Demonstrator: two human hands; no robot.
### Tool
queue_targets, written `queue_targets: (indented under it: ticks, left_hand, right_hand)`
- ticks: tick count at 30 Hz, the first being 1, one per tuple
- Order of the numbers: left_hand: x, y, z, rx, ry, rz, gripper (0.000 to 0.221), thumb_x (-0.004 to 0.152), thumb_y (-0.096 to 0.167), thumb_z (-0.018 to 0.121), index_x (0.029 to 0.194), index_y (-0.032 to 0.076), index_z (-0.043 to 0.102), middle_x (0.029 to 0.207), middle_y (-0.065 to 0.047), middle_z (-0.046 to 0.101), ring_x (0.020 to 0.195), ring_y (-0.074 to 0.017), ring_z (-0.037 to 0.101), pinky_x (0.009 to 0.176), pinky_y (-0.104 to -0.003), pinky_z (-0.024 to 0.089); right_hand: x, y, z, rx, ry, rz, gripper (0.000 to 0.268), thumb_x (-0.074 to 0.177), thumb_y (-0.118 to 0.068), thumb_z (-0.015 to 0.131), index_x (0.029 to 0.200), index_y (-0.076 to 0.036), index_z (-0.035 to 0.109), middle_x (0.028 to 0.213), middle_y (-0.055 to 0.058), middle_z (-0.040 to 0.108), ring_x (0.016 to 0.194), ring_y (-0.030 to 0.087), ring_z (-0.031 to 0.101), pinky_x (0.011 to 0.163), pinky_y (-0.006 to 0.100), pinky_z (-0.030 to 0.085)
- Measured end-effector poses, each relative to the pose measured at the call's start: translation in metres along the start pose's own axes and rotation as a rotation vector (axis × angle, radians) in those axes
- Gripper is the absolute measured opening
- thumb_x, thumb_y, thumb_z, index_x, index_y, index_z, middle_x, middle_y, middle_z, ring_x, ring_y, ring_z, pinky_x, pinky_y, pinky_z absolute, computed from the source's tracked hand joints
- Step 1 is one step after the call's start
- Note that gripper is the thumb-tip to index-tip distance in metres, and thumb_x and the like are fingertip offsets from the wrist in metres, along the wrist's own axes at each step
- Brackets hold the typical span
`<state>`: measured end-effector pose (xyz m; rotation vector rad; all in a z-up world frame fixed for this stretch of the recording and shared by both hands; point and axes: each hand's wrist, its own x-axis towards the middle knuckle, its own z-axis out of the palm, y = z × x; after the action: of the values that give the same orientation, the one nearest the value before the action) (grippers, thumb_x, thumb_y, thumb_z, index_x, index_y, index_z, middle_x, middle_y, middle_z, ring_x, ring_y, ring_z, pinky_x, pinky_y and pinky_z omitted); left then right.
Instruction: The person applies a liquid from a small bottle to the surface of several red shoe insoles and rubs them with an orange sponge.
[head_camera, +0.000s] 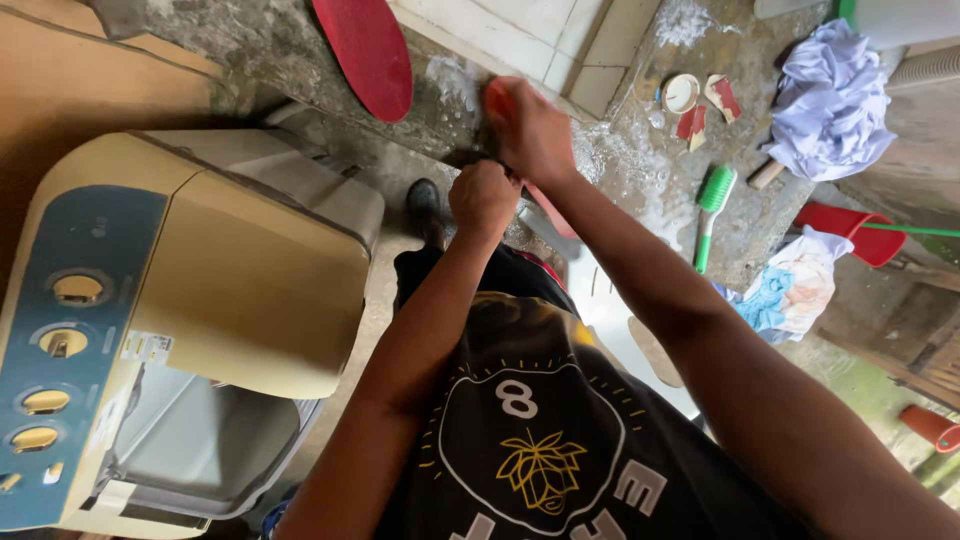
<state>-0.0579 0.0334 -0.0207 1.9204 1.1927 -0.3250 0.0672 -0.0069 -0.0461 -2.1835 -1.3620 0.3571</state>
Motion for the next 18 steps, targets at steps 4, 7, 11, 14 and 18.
queue_targets:
  ticks: [4,7,11,14,18]
  left_hand:
    - [-0.003,0.002,0.003,0.074,0.193,0.124,0.059,0.094,0.059,0.061,0.075,0.006,0.076,0.084,-0.021,0.075,0.086,-0.041,0.072,0.079,-0.051,0.056]
    - [-0.001,-0.003,-0.016,0.014,-0.112,0.046,0.063,0.094,0.066,0.059,0.08,0.007,0.076,0.089,-0.023,0.073,0.088,-0.0414,0.07,0.079,-0.05,0.055]
    - [0.021,-0.019,-0.025,-0.24,0.272,0.223,0.038,0.094,0.045,0.064,0.095,0.007,0.07,0.095,-0.017,0.075,0.092,-0.039,0.07,0.08,-0.05,0.053]
    - [0.042,-0.022,-0.025,-0.303,0.464,0.366,0.028,0.095,0.031,0.069,0.108,0.006,0.064,0.102,-0.017,0.072,0.098,-0.0391,0.068,0.082,-0.048,0.053]
    - [0.069,0.006,-0.03,-0.271,0.409,0.359,0.031,0.085,0.028,0.078,0.098,0.006,0.061,0.097,-0.016,0.065,0.091,-0.0386,0.065,0.077,-0.049,0.05]
  right_hand:
    - [0.104,0.006,0.039,0.148,0.025,-0.088,0.051,0.095,-0.027,0.081,0.127,-0.003,0.051,0.09,0.021,0.072,0.082,0.042,0.07,0.071,0.05,0.055]
    - [0.113,0.011,0.001,0.522,0.226,-0.046,0.021,0.111,-0.016,0.072,0.122,-0.002,0.062,0.095,0.015,0.074,0.083,0.026,0.068,0.075,0.041,0.057]
    - [0.043,0.024,-0.084,0.706,0.147,0.238,0.022,0.108,-0.015,0.063,0.124,-0.001,0.058,0.101,0.001,0.072,0.082,0.006,0.062,0.072,0.024,0.049]
    - [0.01,0.036,-0.104,0.427,0.111,0.294,0.018,0.109,-0.012,0.065,0.123,-0.002,0.067,0.102,0.005,0.075,0.087,0.01,0.067,0.077,0.027,0.054]
    - [0.021,0.056,-0.105,0.231,0.159,0.181,0.018,0.103,-0.01,0.069,0.117,-0.001,0.065,0.105,0.013,0.077,0.094,0.024,0.077,0.082,0.036,0.059]
